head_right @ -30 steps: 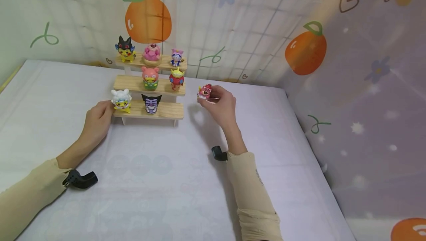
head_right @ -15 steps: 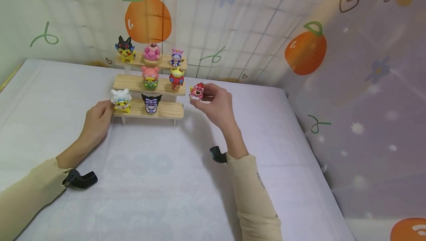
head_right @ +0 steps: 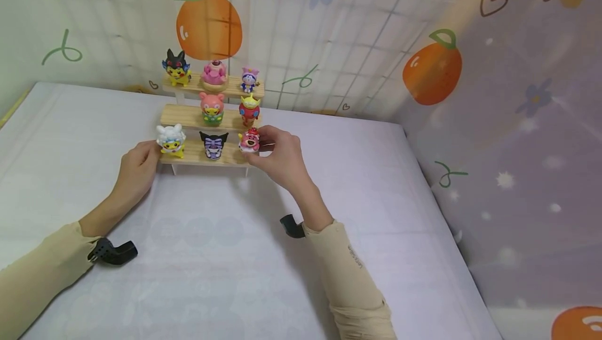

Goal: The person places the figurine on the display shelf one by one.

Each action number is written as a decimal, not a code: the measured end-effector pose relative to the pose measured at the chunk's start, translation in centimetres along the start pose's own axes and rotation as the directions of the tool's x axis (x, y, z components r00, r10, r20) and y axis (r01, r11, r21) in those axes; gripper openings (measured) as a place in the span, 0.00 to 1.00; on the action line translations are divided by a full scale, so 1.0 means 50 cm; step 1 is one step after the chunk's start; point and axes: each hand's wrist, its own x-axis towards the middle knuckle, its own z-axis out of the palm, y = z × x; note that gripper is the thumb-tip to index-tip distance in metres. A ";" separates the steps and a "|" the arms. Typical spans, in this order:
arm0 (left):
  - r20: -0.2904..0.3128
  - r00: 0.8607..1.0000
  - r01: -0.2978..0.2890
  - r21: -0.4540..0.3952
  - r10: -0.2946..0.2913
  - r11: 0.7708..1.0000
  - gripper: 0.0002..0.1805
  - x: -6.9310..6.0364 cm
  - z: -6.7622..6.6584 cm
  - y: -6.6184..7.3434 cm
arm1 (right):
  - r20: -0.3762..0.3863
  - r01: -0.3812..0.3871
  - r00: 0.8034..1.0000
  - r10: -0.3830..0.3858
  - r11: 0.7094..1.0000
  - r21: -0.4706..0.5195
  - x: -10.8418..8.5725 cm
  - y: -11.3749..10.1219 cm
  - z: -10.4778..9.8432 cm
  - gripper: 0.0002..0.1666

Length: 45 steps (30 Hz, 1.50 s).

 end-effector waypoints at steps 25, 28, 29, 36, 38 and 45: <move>-0.006 1.000 -0.003 -0.002 0.003 1.000 0.26 0.003 0.006 -0.008 | 0.048 0.012 0.999 -0.013 1.000 0.004 -0.001 0.004 0.001 0.22; -0.001 1.000 0.007 0.000 -0.007 1.000 0.27 0.001 0.009 -0.008 | 0.078 -0.001 0.997 0.002 1.000 -0.023 -0.005 0.004 -0.010 0.23; 0.002 1.000 0.010 0.000 -0.010 1.000 0.27 0.001 0.010 -0.008 | 0.091 -0.005 0.996 0.008 0.999 -0.041 -0.006 0.005 -0.015 0.24; 0.010 1.000 0.002 -0.007 -0.001 1.000 0.26 0.004 0.013 -0.006 | 0.137 -0.026 0.990 0.045 0.990 -0.139 -0.030 0.025 -0.081 0.26; 0.016 1.000 0.004 -0.009 -0.004 1.000 0.26 0.004 0.011 -0.008 | 0.097 -0.031 0.994 0.047 0.987 -0.160 -0.042 0.046 -0.103 0.26; 0.097 0.995 0.012 -0.025 -0.009 1.000 0.31 0.002 -0.025 -0.019 | -0.063 -0.105 0.994 0.088 0.929 -0.354 -0.105 0.143 -0.179 0.37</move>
